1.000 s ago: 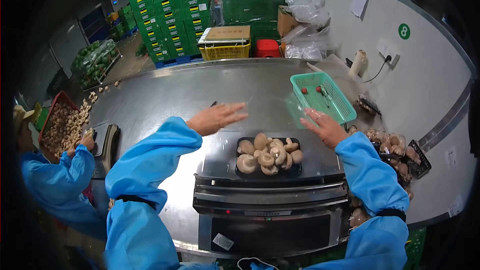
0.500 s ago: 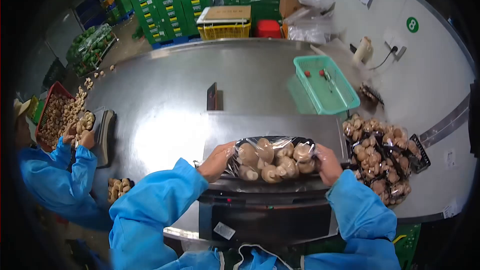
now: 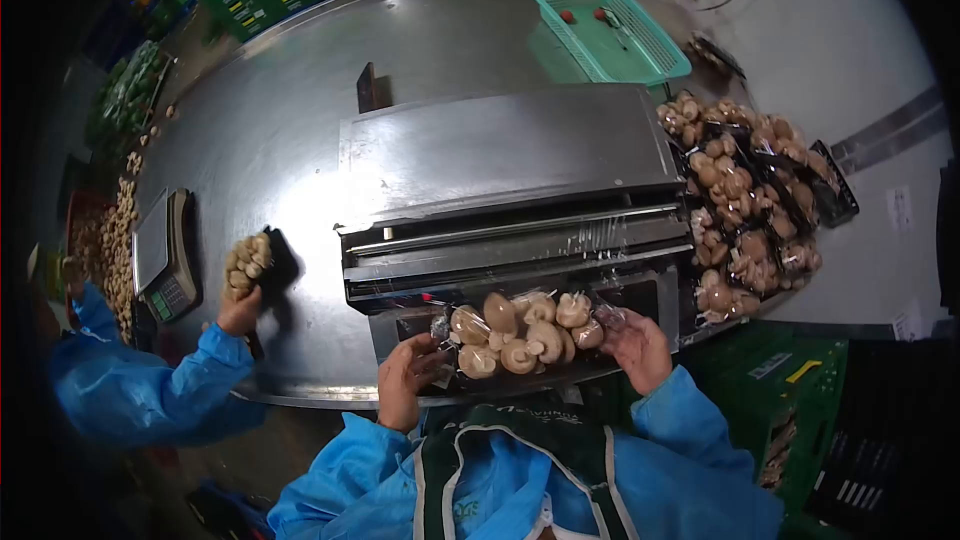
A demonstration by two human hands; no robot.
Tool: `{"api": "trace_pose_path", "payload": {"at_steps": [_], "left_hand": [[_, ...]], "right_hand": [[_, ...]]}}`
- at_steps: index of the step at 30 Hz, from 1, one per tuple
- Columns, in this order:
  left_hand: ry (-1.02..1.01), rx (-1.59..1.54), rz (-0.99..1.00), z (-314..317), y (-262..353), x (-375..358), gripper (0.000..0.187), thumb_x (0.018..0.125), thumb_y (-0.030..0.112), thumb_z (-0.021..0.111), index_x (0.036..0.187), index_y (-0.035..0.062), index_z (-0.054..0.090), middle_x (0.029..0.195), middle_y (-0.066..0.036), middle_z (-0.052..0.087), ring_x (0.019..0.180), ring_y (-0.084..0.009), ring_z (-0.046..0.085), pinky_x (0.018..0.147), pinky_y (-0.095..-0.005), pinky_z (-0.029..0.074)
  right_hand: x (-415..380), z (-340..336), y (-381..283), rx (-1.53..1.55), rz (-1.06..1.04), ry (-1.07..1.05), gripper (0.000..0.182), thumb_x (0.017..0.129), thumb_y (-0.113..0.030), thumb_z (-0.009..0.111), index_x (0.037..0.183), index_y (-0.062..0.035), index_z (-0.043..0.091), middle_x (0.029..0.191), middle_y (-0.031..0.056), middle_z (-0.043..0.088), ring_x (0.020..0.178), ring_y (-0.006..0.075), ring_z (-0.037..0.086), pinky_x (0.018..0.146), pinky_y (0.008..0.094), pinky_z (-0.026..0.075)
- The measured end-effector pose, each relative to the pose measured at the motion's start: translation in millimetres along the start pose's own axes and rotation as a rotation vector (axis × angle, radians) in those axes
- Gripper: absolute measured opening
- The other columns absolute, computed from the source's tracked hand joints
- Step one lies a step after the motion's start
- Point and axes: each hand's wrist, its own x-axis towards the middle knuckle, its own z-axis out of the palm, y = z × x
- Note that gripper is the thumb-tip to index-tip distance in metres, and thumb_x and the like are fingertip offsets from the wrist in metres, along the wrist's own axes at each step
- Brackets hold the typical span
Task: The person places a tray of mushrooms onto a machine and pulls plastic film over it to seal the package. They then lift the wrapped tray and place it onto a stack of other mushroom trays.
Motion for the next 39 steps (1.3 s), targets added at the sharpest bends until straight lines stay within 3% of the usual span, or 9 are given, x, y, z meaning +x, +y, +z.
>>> {"api": "trace_pose_path", "payload": {"at_steps": [5,21,23,25,28,31,33,35,39], "left_hand": [[0.092,0.370,0.223,13,-18,12,0.020,0.090,0.017,0.050,0.097,0.0006,0.057,0.079,-0.002,0.056,0.064,-0.0076,0.049,0.058,-0.0214,0.041],[-0.197,1.521,1.093,69,-40,65,0.011,0.075,0.011,0.061,0.080,0.0086,0.052,0.063,-0.011,0.056,0.056,-0.0293,0.057,0.047,-0.0390,0.044],[-0.401,1.538,1.066,90,-46,67,0.014,0.070,0.010,0.058,0.083,0.0088,0.053,0.061,-0.011,0.055,0.055,-0.0301,0.057,0.046,-0.0403,0.042],[-0.514,1.477,0.949,98,-56,63,0.015,0.073,0.010,0.059,0.087,0.0080,0.054,0.061,-0.013,0.055,0.055,-0.0326,0.057,0.046,-0.0402,0.043],[-0.718,0.354,-0.136,102,-48,25,0.028,0.083,0.029,0.061,0.097,0.0060,0.053,0.089,-0.006,0.058,0.082,-0.0147,0.057,0.071,-0.0286,0.046],[-1.228,-0.033,-0.252,90,-51,0,0.047,0.082,0.040,0.061,0.110,0.0061,0.047,0.110,-0.009,0.052,0.103,-0.0185,0.050,0.089,-0.0329,0.039],[-1.230,0.011,-0.302,116,-23,-23,0.070,0.083,0.048,0.055,0.132,0.0046,0.033,0.137,-0.016,0.034,0.133,-0.0253,0.020,0.107,-0.0381,0.016],[-1.080,-0.444,-1.109,115,-3,-41,0.055,0.089,0.040,0.050,0.131,0.0060,0.037,0.135,-0.017,0.037,0.125,-0.0259,0.036,0.104,-0.0375,0.027],[-1.242,-0.191,-1.031,108,-5,-32,0.047,0.091,0.034,0.046,0.126,0.0033,0.043,0.126,-0.017,0.045,0.118,-0.0249,0.043,0.099,-0.0353,0.031]], "right_hand": [[20,17,20,-0.990,-0.764,0.298,0.021,0.091,-0.018,0.050,0.083,0.0001,0.059,0.079,0.0068,0.059,0.067,0.0150,0.052,0.063,0.0305,0.043],[-21,-113,131,-0.563,-0.581,0.536,0.018,0.092,-0.013,0.046,0.083,-0.0020,0.058,0.070,0.0010,0.054,0.066,0.0080,0.046,0.059,0.0266,0.041],[-4,-84,148,0.336,-0.271,0.277,0.019,0.090,-0.017,0.048,0.094,-0.0011,0.058,0.079,0.0030,0.058,0.072,0.0115,0.052,0.064,0.0272,0.044],[-8,-73,144,0.615,-0.101,0.000,0.021,0.089,-0.019,0.050,0.096,-0.0005,0.057,0.083,0.0051,0.057,0.075,0.0132,0.053,0.067,0.0283,0.044],[-42,-65,128,0.751,0.030,-0.257,0.026,0.087,-0.022,0.053,0.100,0.0005,0.055,0.089,0.0081,0.057,0.080,0.0159,0.053,0.071,0.0300,0.044],[-82,-49,108,0.737,0.155,-0.423,0.033,0.085,-0.026,0.055,0.103,0.0015,0.052,0.095,0.0111,0.056,0.086,0.0185,0.054,0.075,0.0318,0.044],[-91,-44,86,0.464,0.175,-0.452,0.037,0.084,-0.028,0.057,0.105,0.0021,0.051,0.099,0.0132,0.056,0.089,0.0203,0.055,0.078,0.0329,0.044],[-68,-52,37,-0.877,-0.292,-0.304,0.042,0.083,-0.031,0.059,0.107,0.0028,0.049,0.104,0.0152,0.056,0.093,0.0220,0.055,0.081,0.0341,0.044],[-73,53,-62,-0.895,-0.617,-0.575,0.057,0.080,-0.029,0.063,0.123,0.0009,0.041,0.120,0.0151,0.051,0.112,0.0266,0.048,0.094,0.0380,0.037]]}}
